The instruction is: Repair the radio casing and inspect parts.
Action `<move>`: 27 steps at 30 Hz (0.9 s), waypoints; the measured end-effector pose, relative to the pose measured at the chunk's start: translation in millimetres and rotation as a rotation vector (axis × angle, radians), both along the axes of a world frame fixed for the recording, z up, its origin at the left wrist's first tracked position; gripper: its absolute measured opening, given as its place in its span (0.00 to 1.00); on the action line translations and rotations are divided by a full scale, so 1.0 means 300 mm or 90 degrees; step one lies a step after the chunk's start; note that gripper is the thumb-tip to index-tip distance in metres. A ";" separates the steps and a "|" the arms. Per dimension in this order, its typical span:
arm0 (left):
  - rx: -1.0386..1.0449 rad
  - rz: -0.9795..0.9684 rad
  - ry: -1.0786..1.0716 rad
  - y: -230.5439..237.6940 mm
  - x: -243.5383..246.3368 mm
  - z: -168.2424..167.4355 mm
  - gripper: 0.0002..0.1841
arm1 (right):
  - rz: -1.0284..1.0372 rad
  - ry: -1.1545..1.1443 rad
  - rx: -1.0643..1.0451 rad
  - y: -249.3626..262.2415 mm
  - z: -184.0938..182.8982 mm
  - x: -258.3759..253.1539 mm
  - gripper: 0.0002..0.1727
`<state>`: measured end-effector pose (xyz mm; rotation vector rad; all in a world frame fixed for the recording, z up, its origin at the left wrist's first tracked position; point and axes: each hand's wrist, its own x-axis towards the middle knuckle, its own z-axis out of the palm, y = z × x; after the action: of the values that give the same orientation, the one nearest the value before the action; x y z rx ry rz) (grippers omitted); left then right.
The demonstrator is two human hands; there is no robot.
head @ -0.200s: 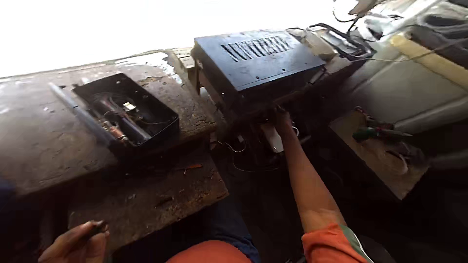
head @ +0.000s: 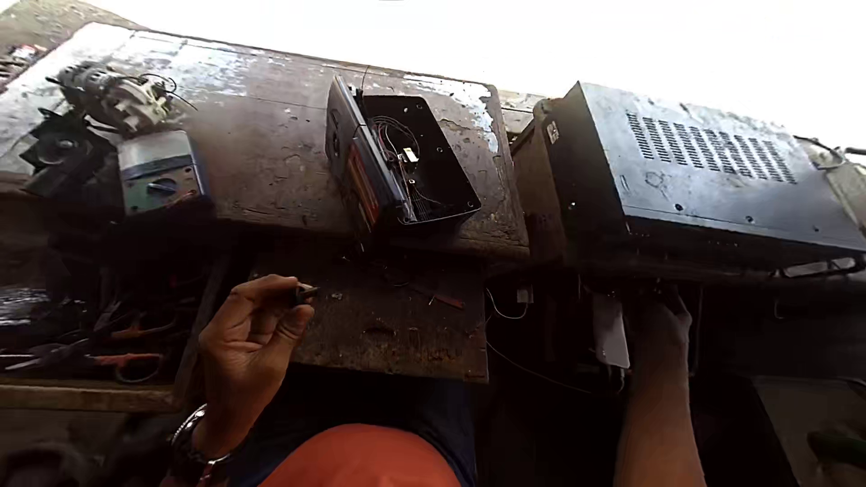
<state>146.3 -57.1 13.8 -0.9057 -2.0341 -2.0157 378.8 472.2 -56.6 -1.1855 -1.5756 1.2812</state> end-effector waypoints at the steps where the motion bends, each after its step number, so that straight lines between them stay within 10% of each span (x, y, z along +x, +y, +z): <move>1: 0.004 -0.006 0.001 0.013 -0.014 0.009 0.19 | -0.015 0.044 0.003 -0.031 0.005 0.010 0.37; 10: 0.000 -0.030 0.047 0.158 -0.182 0.040 0.18 | 0.013 0.058 0.316 -0.572 0.182 -0.099 0.11; 17: -0.076 -0.055 -0.004 0.180 -0.270 -0.024 0.16 | 0.417 0.120 0.251 -1.040 0.190 -0.434 0.12; 27: -0.022 -0.094 -0.059 0.196 -0.278 -0.064 0.15 | 0.386 0.139 0.234 -1.120 0.148 -0.684 0.24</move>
<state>62.8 1.7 -5.3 -1.0157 -2.1142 -2.1420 173.5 136.2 -12.3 -0.3290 -1.9684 1.3454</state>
